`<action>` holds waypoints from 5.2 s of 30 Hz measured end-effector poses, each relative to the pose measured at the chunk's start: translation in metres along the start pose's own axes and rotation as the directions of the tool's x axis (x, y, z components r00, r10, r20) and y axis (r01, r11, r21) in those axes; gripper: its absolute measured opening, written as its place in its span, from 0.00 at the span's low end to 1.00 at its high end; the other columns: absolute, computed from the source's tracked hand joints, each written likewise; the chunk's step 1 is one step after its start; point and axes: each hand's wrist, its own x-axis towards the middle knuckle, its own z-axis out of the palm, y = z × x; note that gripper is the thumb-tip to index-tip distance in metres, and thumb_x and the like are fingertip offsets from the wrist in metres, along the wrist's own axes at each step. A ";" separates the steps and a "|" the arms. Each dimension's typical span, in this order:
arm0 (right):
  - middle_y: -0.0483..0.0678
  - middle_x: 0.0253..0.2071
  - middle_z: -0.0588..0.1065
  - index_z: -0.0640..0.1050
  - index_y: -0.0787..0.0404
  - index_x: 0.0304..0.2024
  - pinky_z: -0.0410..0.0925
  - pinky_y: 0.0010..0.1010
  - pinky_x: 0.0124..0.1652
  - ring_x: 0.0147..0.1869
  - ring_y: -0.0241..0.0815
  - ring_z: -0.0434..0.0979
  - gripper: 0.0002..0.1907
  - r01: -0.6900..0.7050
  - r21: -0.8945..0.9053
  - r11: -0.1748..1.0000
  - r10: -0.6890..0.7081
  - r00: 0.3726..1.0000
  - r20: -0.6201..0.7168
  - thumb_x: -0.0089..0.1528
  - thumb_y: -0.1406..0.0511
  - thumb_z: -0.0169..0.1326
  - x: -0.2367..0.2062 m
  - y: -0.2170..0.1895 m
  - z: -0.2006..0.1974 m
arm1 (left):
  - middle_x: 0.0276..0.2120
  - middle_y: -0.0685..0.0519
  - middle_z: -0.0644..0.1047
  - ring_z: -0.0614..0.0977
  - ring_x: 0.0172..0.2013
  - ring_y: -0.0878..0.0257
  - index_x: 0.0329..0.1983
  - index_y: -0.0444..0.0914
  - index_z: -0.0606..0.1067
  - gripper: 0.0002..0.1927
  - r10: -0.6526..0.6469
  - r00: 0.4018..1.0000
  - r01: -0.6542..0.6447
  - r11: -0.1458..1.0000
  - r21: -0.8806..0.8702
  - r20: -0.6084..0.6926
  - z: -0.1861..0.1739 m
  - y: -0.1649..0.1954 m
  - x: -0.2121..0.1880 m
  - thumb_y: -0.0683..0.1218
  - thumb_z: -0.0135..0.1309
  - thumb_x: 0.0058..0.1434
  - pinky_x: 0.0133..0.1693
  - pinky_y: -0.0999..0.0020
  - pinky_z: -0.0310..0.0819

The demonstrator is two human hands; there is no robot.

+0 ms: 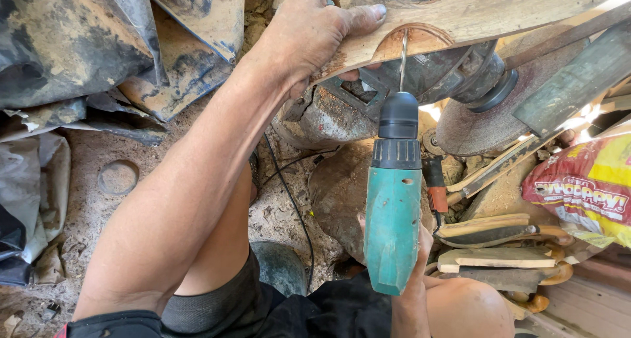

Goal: The person uses an angle grinder to smooth the edges of a curved wooden piece, then switches to a corded drill to bore a hole into the same piece. The work is performed while sitting on the floor in a cluttered workshop.

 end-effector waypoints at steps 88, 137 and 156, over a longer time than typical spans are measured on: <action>0.48 0.40 0.81 0.79 0.65 0.46 0.74 0.30 0.44 0.40 0.41 0.83 0.21 0.170 -0.397 0.902 -0.222 0.971 -0.088 0.55 0.63 0.72 -0.002 0.003 0.000 | 0.36 0.43 0.85 0.91 0.31 0.61 0.52 0.29 0.75 0.17 0.014 1.000 -0.014 0.998 -0.068 0.000 -0.006 -0.002 -0.003 0.47 0.56 0.66 0.26 0.69 0.91; 0.52 0.45 0.80 0.76 0.69 0.52 0.77 0.32 0.46 0.44 0.41 0.83 0.20 0.058 -0.122 0.991 -0.054 0.998 0.033 0.59 0.69 0.62 0.020 -0.013 -0.008 | 0.34 0.46 0.85 0.90 0.27 0.64 0.50 0.31 0.75 0.19 0.018 1.000 -0.018 0.998 0.054 0.015 -0.004 -0.001 -0.004 0.49 0.59 0.65 0.24 0.75 0.89; 0.52 0.46 0.79 0.74 0.69 0.54 0.79 0.32 0.45 0.43 0.40 0.82 0.18 0.008 -0.055 0.998 -0.006 1.000 0.026 0.63 0.68 0.57 0.028 -0.013 -0.002 | 0.35 0.45 0.85 0.90 0.27 0.64 0.51 0.30 0.76 0.20 0.003 1.000 -0.004 0.999 0.033 0.027 -0.005 -0.001 -0.003 0.50 0.59 0.65 0.24 0.75 0.89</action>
